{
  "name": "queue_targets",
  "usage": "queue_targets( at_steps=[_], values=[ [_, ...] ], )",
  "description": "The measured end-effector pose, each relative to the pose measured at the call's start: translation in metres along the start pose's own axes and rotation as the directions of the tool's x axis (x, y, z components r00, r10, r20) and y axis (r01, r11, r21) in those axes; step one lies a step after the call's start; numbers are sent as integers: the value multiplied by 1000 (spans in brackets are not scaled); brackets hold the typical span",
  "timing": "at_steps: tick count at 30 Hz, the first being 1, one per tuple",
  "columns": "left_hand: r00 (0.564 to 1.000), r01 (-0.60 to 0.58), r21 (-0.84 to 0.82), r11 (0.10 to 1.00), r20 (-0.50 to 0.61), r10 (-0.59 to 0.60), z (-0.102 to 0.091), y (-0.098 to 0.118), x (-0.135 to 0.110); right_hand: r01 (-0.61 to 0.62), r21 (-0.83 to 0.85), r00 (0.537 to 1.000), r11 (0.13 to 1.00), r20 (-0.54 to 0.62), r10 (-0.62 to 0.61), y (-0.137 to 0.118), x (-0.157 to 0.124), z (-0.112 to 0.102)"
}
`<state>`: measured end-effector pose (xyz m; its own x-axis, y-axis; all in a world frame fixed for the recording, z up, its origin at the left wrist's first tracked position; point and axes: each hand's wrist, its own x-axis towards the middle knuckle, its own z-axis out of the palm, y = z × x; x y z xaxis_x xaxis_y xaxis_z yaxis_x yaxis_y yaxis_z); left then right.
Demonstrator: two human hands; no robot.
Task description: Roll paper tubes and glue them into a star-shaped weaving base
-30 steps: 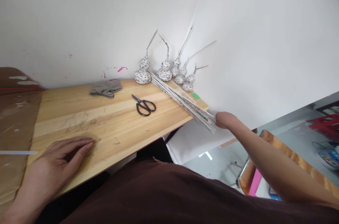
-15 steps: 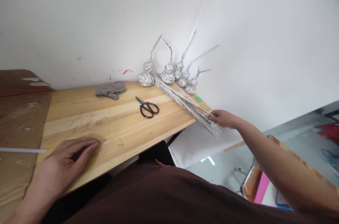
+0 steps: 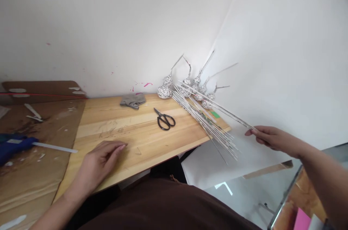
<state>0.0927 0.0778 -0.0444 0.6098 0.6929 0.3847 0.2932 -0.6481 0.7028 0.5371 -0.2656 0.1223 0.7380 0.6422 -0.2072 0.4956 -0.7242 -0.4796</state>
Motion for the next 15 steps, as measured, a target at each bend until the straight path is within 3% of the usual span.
queue_targets(
  at_steps=[4, 7, 9, 11, 13, 15],
  values=[
    [976, 196, -189, 962, 129, -174, 7, 24, 16, -94, 361, 982, 928, 188, 26, -1, -2, 30],
    [887, 399, -372, 838, 388, -250, 13, 51, 27, -143, 507, 926, 850, 371, -65, -1, -9, 49],
    [825, 493, -517, 700, 532, -188, 21, 68, 34, -168, 532, 867, 830, 480, -132, -5, -17, 69],
    [784, 575, -637, 513, 608, -124, 33, 82, 40, -204, 542, 793, 816, 580, -186, -16, -27, 95],
    [781, 616, -734, 286, 616, -102, 45, 92, 48, -221, 530, 693, 819, 676, -250, -31, -37, 125],
    [796, 596, -799, 83, 574, -193, 54, 97, 57, -225, 491, 593, 841, 755, -282, -44, -45, 150]
  ],
)
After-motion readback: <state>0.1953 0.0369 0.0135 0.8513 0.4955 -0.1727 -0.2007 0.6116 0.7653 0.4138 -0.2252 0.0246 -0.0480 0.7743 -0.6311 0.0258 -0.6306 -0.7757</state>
